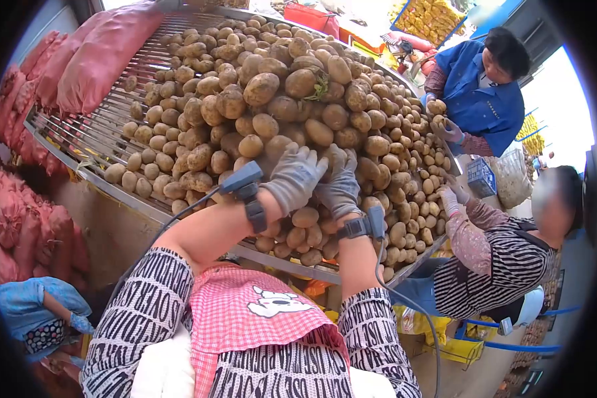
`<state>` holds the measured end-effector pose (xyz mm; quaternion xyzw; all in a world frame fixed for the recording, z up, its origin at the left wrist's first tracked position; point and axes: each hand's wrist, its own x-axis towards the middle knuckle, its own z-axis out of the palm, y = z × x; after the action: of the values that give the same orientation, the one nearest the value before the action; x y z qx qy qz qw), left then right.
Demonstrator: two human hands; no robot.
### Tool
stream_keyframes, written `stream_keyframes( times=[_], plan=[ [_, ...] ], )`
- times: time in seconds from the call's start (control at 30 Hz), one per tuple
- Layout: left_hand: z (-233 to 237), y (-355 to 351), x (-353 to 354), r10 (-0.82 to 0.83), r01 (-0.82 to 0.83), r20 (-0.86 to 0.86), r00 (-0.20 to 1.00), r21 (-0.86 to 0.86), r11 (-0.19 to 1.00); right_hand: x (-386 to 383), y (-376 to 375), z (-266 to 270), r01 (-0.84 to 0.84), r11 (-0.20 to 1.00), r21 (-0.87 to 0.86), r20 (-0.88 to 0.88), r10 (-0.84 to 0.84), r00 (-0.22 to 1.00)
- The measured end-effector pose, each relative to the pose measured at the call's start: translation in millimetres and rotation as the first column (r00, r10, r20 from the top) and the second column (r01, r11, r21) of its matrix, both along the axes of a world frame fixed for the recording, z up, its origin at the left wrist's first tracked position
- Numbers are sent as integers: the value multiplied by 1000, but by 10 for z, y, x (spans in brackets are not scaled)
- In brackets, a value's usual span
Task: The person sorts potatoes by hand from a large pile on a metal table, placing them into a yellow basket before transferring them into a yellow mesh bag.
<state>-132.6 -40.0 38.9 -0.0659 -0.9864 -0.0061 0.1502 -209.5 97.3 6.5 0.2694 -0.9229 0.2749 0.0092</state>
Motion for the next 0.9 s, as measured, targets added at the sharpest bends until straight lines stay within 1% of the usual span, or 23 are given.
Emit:
stream_keyframes(
  times=[0.03,0.07,0.1,0.13,0.2,0.23,0.27,0.3,0.33,0.37,0.4,0.43,0.47,0.5,0.57,0.6,0.63,0.67,0.7,0.73,0.77,0.83,0.9],
  plan=[
    [-45,57,-129,3,-3,-5,1000,2,1000,-20,16,-163,-13,998,-69,-94,7,996],
    [-71,115,-249,36,-32,108,994,-39,999,3,9,-186,-30,990,-138,-189,3,982],
    [-108,135,-341,69,-52,222,973,-83,995,29,24,-209,-8,985,-172,-199,-27,980],
    [-29,110,-391,62,-44,222,973,-85,995,54,24,-190,1,985,-174,-198,-36,980],
    [286,38,-461,38,-26,511,859,-31,999,83,75,-183,134,961,-241,-70,-155,986],
    [388,-12,-481,11,15,560,828,-41,999,55,128,-201,98,954,-284,-182,-154,971],
    [493,-76,-488,4,27,558,830,-48,998,28,176,-235,108,951,-290,-185,-167,969],
    [588,-149,-483,-52,49,440,897,18,999,34,228,-285,117,861,-495,-60,-168,984],
    [623,-216,-501,-105,83,317,942,84,993,98,237,-207,147,726,-671,65,-140,988],
    [582,-278,-566,-89,75,261,961,63,995,185,321,-111,472,423,-774,571,143,808],
    [521,-314,-660,-78,69,206,976,50,996,77,547,-362,441,224,-869,494,344,798],
    [497,-333,-814,-67,15,430,900,124,992,32,710,-544,538,39,-842,474,529,704],
    [469,-318,-867,-87,60,441,893,76,995,15,828,-640,631,-133,-764,384,693,611],
    [502,-270,-876,-68,56,432,899,41,998,76,882,-568,628,-154,-763,383,675,631],
    [526,-177,-893,-53,68,456,889,-17,998,303,916,-241,675,-354,-648,97,840,534],
    [509,-148,-907,-52,84,485,873,-44,995,362,943,-171,668,-375,-643,99,824,558],
    [460,-123,-886,-55,103,450,891,-84,991,408,967,-120,703,-414,-578,7,859,511],
    [431,-87,-880,-84,134,450,889,-80,988,411,1043,-92,731,-442,-519,-92,879,467],
    [420,-68,-873,-93,147,403,910,-104,984,406,1123,-125,750,-455,-479,-154,885,439],
    [454,-8,-854,-104,158,359,928,-125,980,442,1193,-109,738,-479,-475,-152,871,468],
    [524,43,-874,-65,132,450,891,-121,984,481,1256,-72,756,-485,-440,-163,870,464],
    [410,58,-900,-90,141,436,896,-86,986,576,1366,36,785,-489,-380,-225,872,435],
    [392,7,-815,-73,104,414,907,-53,993,749,1349,73,767,-521,-375,-242,854,461]
  ],
)
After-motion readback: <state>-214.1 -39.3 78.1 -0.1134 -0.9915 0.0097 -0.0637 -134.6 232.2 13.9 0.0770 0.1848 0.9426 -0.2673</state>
